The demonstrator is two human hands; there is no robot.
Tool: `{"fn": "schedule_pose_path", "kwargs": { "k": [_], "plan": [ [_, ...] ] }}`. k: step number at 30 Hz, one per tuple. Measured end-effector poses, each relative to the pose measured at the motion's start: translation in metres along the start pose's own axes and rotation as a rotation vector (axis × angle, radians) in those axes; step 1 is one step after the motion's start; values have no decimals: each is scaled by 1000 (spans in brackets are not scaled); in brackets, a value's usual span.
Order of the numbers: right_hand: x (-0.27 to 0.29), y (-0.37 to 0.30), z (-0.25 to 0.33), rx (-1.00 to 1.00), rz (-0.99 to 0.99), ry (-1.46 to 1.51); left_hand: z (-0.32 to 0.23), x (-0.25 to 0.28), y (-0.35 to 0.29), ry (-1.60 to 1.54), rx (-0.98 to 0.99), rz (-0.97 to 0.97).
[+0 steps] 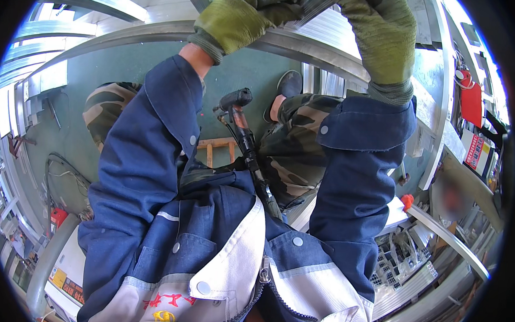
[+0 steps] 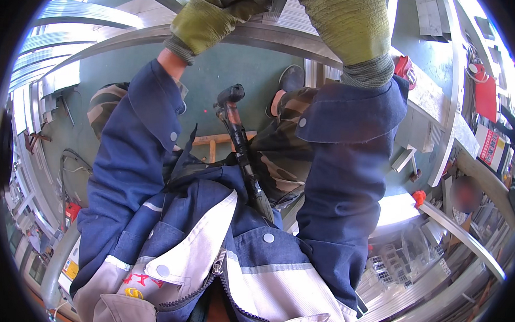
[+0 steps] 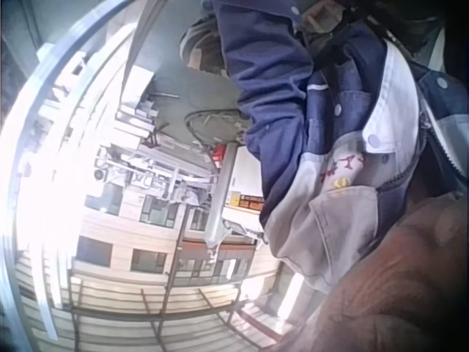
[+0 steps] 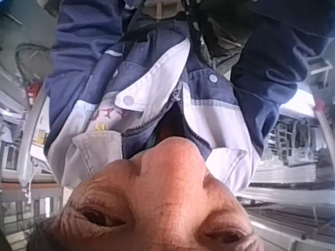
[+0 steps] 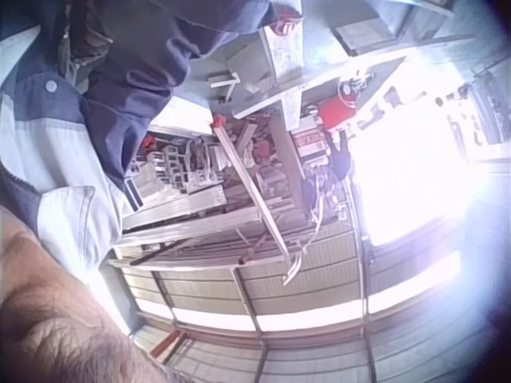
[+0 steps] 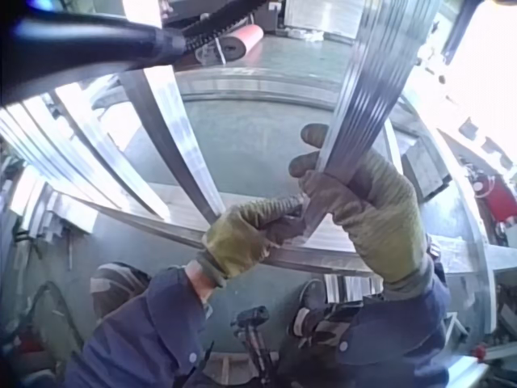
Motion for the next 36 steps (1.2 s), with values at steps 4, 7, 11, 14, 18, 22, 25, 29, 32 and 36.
{"fn": "schedule_pose_path", "kwargs": {
  "k": [4, 7, 11, 14, 18, 22, 25, 29, 32, 36],
  "plan": [
    [-2, 0, 0, -4, -5, 2, 0, 2, -2, -7, -5, 1],
    [0, 0, 1, -5, -24, -32, 1, -1, 0, -16, -2, 7],
    [-3, -1, 7, -45, 18, 28, 2, 1, 0, -13, 4, -5],
    [1, 1, -1, 31, -21, -21, 2, 0, 0, -61, -2, 5],
    [-1, 1, -1, 40, 12, 15, 2, 2, -1, -52, -24, 9],
    [-1, 1, 1, 10, 0, -5, 1, 1, 0, 23, -4, -8],
    [-1, 0, 2, 9, -22, -36, 2, 1, 0, -96, 18, -10],
    [-1, 1, 2, 21, -14, -45, 1, 2, 0, -54, 3, -3],
    [1, 1, 1, 13, -19, -37, 3, 1, 0, -76, -5, 1],
    [-1, 0, 8, -19, 13, -25, 1, 2, -1, -77, 19, -18]
  ]
}}
Point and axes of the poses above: each hand's wrist, its own y-axis towards the middle knuckle, its own x-axis out of the back of the hand, z = x × y, the point moved 5 cm from there along y, towards the middle knuckle, and after that the axes turned 8 degrees about -x, right-handed, at the moved point
